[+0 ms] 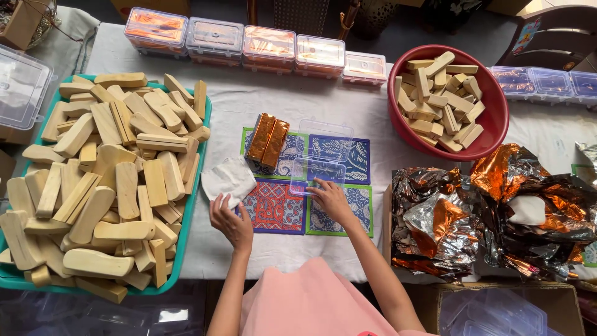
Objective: The person wraps a wooden block in copper foil, places it into a clear plastic container, and wipes the container with a white cloth. They then place the container on the table and pick up another wooden block to repeat the process.
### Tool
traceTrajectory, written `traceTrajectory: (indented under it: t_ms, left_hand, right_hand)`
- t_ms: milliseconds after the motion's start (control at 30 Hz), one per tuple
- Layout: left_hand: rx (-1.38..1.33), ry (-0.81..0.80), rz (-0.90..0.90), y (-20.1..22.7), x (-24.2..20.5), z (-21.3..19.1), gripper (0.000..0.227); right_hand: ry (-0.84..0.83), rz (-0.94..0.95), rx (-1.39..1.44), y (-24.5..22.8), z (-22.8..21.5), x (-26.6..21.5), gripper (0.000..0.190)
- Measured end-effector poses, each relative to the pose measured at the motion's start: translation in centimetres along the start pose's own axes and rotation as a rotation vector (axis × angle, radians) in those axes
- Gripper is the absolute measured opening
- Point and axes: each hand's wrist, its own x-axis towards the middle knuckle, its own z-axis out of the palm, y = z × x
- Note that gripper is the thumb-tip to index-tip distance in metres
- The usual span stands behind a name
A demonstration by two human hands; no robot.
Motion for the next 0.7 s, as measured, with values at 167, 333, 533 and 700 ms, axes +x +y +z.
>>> traceTrajectory:
  t_ms: [167,333,533,700]
  left_hand:
    - [-0.138,-0.290,-0.010,1.7,2.8,4.1,0.025]
    - [-0.223,-0.509,0.043,3.4,6.2,12.2,0.017]
    - [0.052,-0.515,0.188,6.2,8.1,16.7,0.057]
    - [0.202,-0.535,0.171,6.6,8.2,16.5,0.076]
  right_hand:
    - [-0.037,0.034,0.023,-0.6,-0.8,0.5,0.046]
    - [0.006,0.074,0.187,-1.0,-1.9,0.4,0.064]
    - [0.131,0.096,0.200,-0.9,-2.3,-0.2,0.035]
    - [0.138,0.019,0.115,-0.3,-1.3,-0.1,0.029]
